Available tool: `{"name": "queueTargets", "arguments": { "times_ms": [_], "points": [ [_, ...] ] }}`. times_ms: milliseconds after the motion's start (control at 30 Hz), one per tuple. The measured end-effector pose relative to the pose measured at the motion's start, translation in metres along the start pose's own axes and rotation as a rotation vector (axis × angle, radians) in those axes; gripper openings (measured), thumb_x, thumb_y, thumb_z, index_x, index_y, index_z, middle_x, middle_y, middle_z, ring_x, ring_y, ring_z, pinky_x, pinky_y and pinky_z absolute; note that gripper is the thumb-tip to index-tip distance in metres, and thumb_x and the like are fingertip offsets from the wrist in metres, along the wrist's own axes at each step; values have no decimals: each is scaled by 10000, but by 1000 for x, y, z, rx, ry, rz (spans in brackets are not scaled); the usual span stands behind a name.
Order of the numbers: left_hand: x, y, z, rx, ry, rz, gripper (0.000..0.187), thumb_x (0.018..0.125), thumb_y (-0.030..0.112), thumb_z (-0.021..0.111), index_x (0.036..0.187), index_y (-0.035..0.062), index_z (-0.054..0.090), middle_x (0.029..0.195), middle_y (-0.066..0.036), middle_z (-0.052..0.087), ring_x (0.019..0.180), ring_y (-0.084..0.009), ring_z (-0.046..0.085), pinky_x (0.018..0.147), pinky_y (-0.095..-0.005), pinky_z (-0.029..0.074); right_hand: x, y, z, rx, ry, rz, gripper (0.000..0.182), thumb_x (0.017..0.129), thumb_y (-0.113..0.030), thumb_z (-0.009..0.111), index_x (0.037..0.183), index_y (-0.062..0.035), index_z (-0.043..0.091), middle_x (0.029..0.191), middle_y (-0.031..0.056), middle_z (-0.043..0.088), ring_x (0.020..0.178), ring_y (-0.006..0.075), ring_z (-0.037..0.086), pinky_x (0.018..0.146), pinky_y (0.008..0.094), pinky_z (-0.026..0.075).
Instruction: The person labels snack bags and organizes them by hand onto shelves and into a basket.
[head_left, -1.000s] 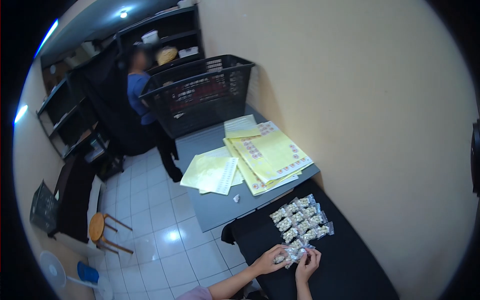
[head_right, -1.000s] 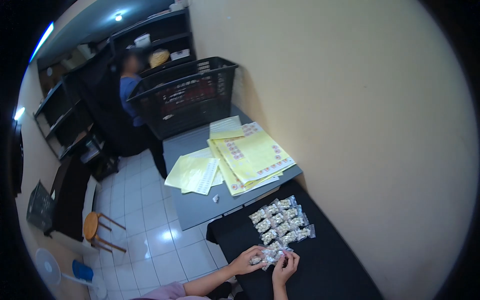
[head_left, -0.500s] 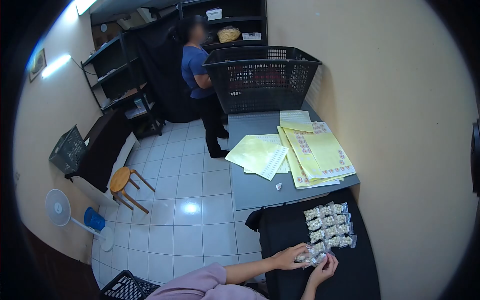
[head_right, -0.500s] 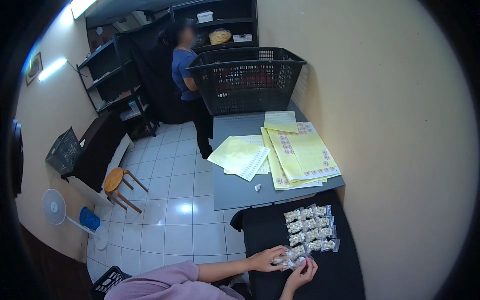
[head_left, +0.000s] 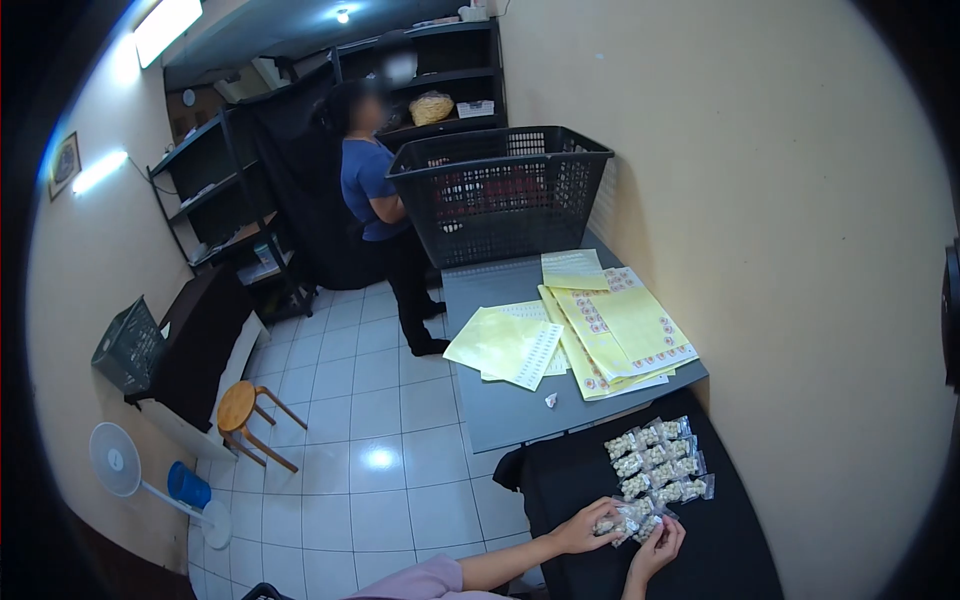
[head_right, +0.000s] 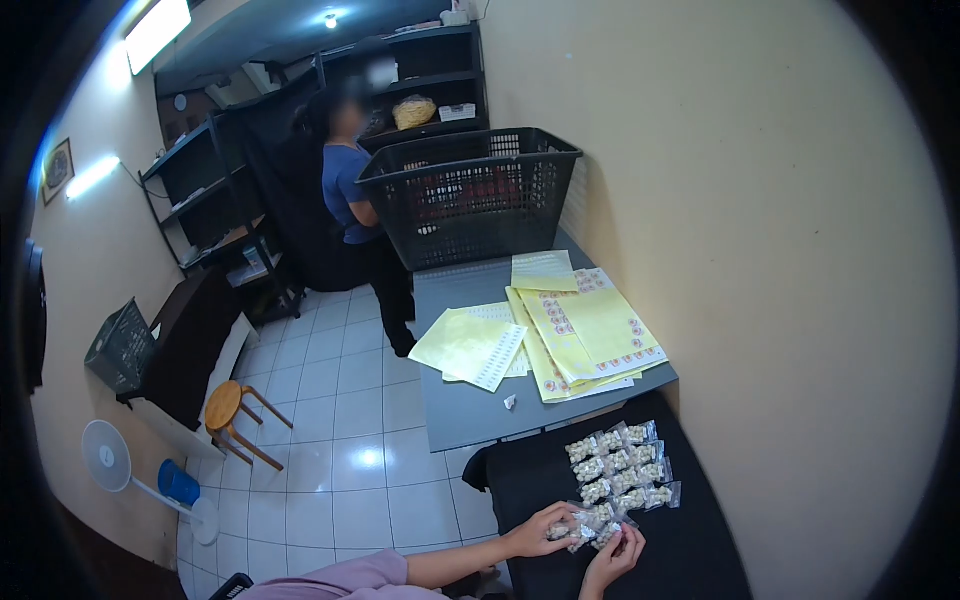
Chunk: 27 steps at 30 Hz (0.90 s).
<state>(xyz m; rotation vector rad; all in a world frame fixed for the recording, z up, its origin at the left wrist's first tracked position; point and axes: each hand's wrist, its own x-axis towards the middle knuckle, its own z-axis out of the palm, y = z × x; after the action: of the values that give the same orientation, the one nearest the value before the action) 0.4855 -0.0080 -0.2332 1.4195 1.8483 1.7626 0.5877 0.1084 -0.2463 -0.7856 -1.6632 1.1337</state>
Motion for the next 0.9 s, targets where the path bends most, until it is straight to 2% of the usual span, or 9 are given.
{"name": "queueTargets", "arguments": {
  "times_ms": [67,167,233,367,533,600,667,733,900],
  "points": [
    [-1,1,-1,-21,-49,-85,277,747,159,670,879,-5,490,1067,-144,480,1028,-263,490,857,-322,391,0,-7,0,0,-1,36,146,807,22,494,937,60,550,970,102,485,841,192,540,686,268,459],
    [0,3,-1,-26,-40,-86,280,739,162,681,865,-1,491,1067,-140,483,1026,-253,494,849,-312,399,0,-9,-2,-48,-23,67,161,784,37,515,941,48,548,966,96,485,817,181,546,651,258,465],
    [0,3,-1,-19,-37,-70,280,735,164,686,850,1,491,1065,-138,486,1024,-248,495,842,-309,403,1,-2,-1,-117,-33,-38,178,766,41,534,944,48,554,979,105,492,807,184,553,628,259,470],
    [0,4,-2,8,-20,-59,280,726,168,699,795,12,476,1059,-134,494,1020,-231,496,827,-307,408,1,1,2,-56,-16,-64,192,748,58,538,938,53,566,965,117,527,817,204,563,638,272,470],
    [1,1,-1,-24,-37,-110,307,725,169,704,741,31,430,1061,-134,498,996,-211,499,782,-294,412,3,-3,3,-51,-55,30,141,784,9,522,906,59,571,886,117,552,790,203,561,635,291,459],
    [0,-2,2,-29,36,11,492,705,175,712,1088,-23,475,803,-65,441,732,-157,466,660,-263,401,4,1,3,-72,-12,-77,141,814,-36,496,878,64,574,856,131,556,772,230,560,662,314,450],
    [-1,-5,2,-31,28,9,488,710,174,707,1091,-23,474,806,-69,441,732,-157,465,660,-261,398,4,-3,3,-61,6,-48,161,830,-58,478,863,67,574,839,141,558,768,253,558,693,331,444],
    [0,-3,0,-19,-25,-20,494,719,175,699,1108,-21,468,802,-70,433,726,-156,459,666,-262,396,3,5,0,-116,-36,-60,159,843,-11,438,908,61,564,881,103,544,799,187,546,701,274,436],
    [0,3,-1,-77,-77,-62,484,741,187,678,1108,-38,457,798,-74,419,736,-167,451,689,-268,391,1,6,0,-153,-16,-56,153,836,-24,463,912,58,569,883,108,549,796,201,554,691,285,440]
  ]
}}
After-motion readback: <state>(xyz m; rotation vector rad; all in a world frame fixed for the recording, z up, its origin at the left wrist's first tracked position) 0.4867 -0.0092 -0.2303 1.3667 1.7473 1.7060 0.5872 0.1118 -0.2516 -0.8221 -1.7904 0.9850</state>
